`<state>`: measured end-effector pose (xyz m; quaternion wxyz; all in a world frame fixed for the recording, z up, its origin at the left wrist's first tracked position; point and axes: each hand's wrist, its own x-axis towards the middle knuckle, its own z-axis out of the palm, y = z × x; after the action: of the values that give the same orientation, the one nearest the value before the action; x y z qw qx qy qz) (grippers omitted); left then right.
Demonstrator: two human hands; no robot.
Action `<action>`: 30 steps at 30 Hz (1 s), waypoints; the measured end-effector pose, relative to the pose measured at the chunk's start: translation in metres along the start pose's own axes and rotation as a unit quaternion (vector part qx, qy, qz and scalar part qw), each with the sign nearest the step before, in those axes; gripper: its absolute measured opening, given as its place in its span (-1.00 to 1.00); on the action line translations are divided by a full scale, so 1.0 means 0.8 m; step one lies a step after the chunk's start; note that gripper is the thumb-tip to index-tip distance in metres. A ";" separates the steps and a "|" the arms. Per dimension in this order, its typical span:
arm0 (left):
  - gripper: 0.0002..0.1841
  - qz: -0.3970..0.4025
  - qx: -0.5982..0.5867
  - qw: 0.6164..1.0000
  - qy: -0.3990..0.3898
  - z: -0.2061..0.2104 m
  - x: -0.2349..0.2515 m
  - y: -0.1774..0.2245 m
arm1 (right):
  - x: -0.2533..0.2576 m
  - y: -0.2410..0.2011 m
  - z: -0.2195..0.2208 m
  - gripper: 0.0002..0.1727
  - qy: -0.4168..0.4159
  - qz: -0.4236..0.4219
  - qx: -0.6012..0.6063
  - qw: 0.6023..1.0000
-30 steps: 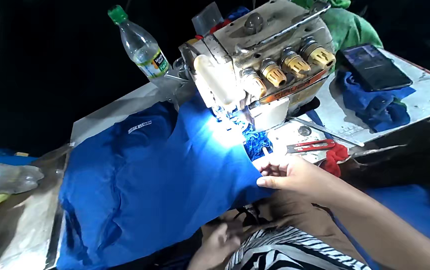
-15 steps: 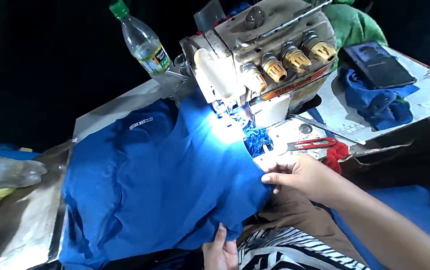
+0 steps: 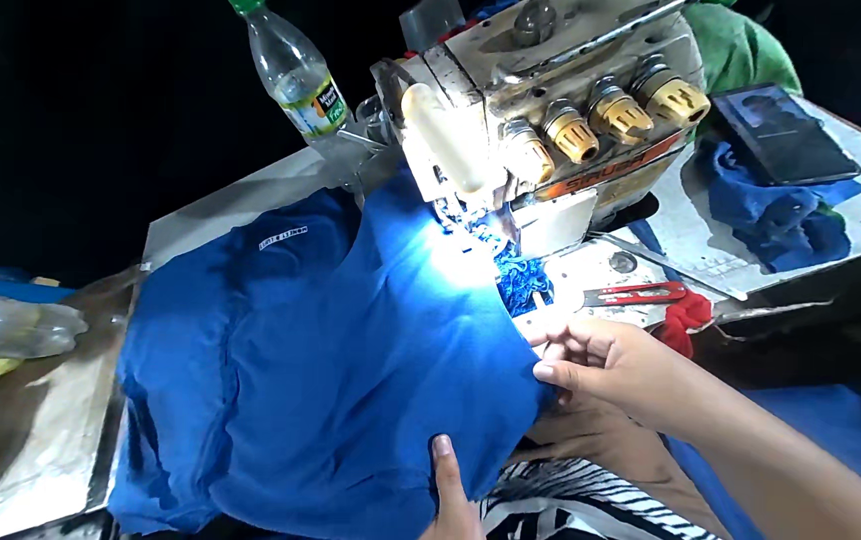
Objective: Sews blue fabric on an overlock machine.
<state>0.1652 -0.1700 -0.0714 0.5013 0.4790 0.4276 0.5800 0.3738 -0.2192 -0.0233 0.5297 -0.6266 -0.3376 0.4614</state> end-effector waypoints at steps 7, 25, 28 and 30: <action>-0.74 0.017 0.028 0.999 0.035 0.014 0.019 0.008 | 0.005 -0.001 0.001 -0.63 0.003 -0.039 -0.009 0.999; -0.46 0.098 0.463 0.870 -0.137 0.041 0.150 0.066 | 0.056 -0.030 0.006 -0.74 0.049 -0.132 -0.052 0.989; -0.46 0.083 0.497 0.841 -0.197 0.059 0.182 0.090 | 0.075 -0.036 0.014 -0.78 0.087 -0.175 -0.045 0.980; -0.34 0.028 0.523 0.823 -0.220 0.074 0.202 0.100 | 0.088 -0.040 0.020 -0.83 0.116 -0.189 -0.054 0.974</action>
<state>0.2038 -0.0192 0.0378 0.2396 0.7959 0.5319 0.1620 0.3850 -0.1430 -0.0081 0.6080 -0.6284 -0.4109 0.2580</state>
